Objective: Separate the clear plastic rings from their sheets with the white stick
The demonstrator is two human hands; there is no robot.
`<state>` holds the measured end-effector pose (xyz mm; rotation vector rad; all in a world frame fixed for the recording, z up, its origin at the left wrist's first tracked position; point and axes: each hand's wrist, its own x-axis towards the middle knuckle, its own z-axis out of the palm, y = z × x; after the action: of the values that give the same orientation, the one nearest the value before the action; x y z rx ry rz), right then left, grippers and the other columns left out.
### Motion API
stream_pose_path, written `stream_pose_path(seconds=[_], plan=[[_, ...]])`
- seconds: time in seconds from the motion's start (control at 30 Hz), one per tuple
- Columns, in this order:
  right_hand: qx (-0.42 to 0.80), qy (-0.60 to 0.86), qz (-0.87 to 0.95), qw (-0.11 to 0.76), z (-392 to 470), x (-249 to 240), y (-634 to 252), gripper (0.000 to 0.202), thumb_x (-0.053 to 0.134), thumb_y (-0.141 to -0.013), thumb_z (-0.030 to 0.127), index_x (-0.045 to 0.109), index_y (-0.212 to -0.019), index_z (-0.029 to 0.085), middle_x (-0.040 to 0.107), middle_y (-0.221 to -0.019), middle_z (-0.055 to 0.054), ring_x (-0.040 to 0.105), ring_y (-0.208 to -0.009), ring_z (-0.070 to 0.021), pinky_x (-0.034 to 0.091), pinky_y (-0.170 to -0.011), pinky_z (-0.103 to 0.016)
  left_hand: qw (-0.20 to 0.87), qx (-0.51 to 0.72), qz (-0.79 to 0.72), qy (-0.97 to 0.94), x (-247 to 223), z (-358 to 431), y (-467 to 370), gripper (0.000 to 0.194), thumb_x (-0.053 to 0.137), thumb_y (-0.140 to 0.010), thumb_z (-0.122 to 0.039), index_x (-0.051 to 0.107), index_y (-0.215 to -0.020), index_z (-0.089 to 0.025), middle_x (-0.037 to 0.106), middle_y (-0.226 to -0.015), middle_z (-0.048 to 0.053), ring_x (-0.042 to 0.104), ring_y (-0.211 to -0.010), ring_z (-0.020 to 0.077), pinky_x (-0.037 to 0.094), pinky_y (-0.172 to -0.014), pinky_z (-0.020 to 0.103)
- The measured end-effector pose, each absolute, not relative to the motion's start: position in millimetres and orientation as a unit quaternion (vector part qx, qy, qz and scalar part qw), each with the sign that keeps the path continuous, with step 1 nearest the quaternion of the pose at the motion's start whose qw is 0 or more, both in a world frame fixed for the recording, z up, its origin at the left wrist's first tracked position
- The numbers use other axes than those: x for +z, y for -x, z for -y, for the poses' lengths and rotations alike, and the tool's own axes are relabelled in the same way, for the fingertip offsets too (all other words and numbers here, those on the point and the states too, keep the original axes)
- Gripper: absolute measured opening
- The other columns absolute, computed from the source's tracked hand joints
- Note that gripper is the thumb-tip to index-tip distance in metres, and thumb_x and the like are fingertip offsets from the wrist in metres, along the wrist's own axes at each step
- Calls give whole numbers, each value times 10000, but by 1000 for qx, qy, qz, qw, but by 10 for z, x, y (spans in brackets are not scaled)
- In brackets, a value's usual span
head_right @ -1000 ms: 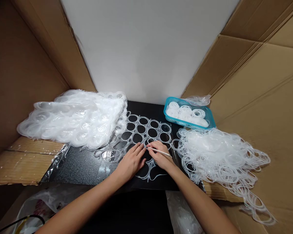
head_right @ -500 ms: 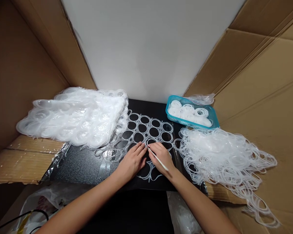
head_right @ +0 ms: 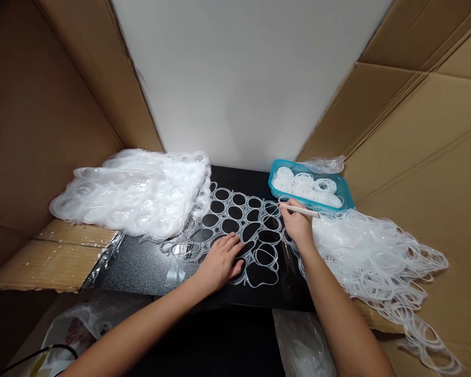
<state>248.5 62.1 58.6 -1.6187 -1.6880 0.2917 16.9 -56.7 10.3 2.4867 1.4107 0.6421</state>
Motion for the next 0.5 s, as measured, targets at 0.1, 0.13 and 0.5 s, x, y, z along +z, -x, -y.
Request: stream_pose_path(seconds=[0.1,0.13,0.5], plan=[[184,616,657,394,-585,602,-2322,323,537,-839,481,556,-649,221,588,-641,2,498,-634,-169,386,-637,-295,135,218,-437,-862,135,651,-279,458,611,-919,-338,549,-1334,-152,568,-1395,113,481,-1350,285,414,-1101,405],[185,614,655,399,-576,608,-2289,324,541,-834,483,549,-644,221,587,-641,4,502,-639,-168,388,-641,-295,139,215,-428,-867,131,677,-300,484,612,-921,-344,530,-1357,-151,564,-1400,109,480,-1350,284,416,-1098,400],[600,514,368,490,-390,570,-2549,372,837,-614,268,474,-672,213,730,-940,-99,714,-855,-249,382,-366,-184,68,216,-459,-859,405,379,-350,285,469,-1005,-263,553,-1274,-221,638,-1114,72,607,-1015,244,509,-854,394]])
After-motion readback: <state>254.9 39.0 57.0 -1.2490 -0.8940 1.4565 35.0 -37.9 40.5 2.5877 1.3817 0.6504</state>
